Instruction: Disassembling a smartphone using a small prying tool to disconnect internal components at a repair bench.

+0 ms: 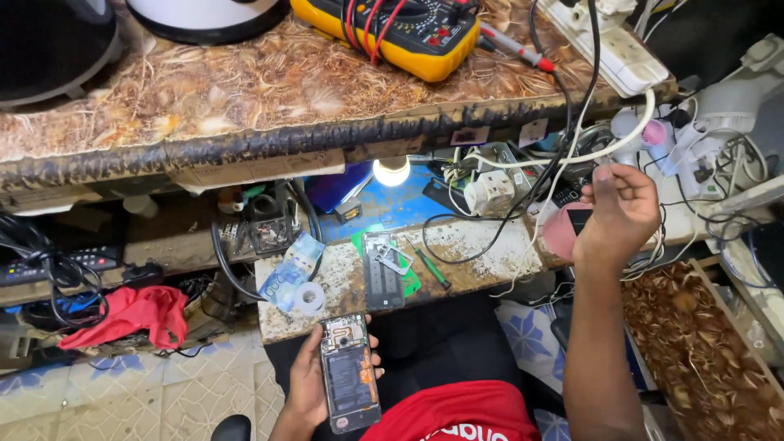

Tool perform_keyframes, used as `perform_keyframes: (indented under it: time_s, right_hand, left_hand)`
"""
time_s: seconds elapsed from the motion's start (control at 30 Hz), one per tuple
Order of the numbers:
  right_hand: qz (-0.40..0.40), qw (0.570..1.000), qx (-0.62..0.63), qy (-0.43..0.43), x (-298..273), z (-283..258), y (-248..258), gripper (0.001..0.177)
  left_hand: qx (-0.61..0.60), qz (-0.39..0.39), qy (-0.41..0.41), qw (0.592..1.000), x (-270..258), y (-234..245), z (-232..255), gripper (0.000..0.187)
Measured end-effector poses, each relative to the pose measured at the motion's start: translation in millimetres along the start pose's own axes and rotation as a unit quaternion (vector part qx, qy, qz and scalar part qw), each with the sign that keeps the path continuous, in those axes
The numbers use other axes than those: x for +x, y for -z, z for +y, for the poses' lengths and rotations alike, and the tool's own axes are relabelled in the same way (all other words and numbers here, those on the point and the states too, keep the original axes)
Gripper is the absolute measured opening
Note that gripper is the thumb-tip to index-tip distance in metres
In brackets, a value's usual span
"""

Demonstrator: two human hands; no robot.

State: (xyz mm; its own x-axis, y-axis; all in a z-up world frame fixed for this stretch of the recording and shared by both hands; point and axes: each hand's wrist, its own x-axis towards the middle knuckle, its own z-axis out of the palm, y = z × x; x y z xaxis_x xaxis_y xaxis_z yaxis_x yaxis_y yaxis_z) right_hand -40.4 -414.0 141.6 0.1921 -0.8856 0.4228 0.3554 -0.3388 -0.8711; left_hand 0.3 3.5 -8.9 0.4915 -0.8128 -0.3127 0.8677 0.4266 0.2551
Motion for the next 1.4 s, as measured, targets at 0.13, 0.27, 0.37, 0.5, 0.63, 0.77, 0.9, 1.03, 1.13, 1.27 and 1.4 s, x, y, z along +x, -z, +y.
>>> perform_keyframes:
  time_s: [0.13,0.27,0.37,0.5,0.63,0.77,0.9,1.03,1.13,1.27,1.4]
  right_hand:
    - [0.012,0.998,-0.041,0.039,17.1,0.9,-11.8,0.016]
    - [-0.023,0.993,-0.115,0.012,35.9,27.2,-1.1,0.009]
    - [-0.031,0.988,-0.136,0.063,49.0,62.0,27.1,0.015]
    - [0.028,0.985,-0.139,0.102,36.3,132.0,73.1,0.024]
    - [-0.187,0.973,-0.062,0.118,-96.6,41.8,-1.1,0.032]
    - [-0.394,0.900,-0.148,0.115,-160.9,34.2,-73.1,0.011]
    - [-0.501,0.852,-0.106,0.108,-181.6,38.4,-138.4,0.014]
    - [-0.545,0.836,-0.045,0.048,-186.6,15.7,-164.1,0.016]
    - [-0.532,0.844,-0.069,-0.008,-192.6,12.0,-139.6,0.017]
    - [-0.537,0.830,-0.133,-0.076,-216.7,15.0,-74.6,0.025]
    - [-0.550,0.798,-0.125,-0.211,-256.3,12.3,-17.2,0.033]
  left_hand:
    - [0.001,0.002,-0.007,1.000,-1.1,-2.4,-0.1,0.078]
    - [0.017,0.022,-0.015,0.999,0.7,-8.7,0.7,0.079]
    - [-0.013,-0.009,-0.006,1.000,3.6,-4.9,-2.6,0.079]
    - [-0.050,-0.056,-0.004,0.997,2.3,-2.8,-6.5,0.086]
    - [-0.036,-0.093,-0.009,0.995,2.8,-5.2,-5.0,0.100]
    - [-0.087,0.016,-0.035,0.995,6.9,-18.0,-7.9,0.099]
    - [-0.097,0.006,-0.054,0.994,8.3,-8.4,-11.8,0.092]
    - [-0.097,-0.009,-0.068,0.993,6.4,-9.7,-12.1,0.086]
    - [-0.076,-0.009,-0.080,0.994,4.2,-15.1,-10.1,0.088]
    - [-0.073,-0.034,-0.042,0.996,4.4,-9.6,-5.6,0.098]
    - [-0.116,-0.029,-0.061,0.991,-4.8,-22.3,-12.8,0.093]
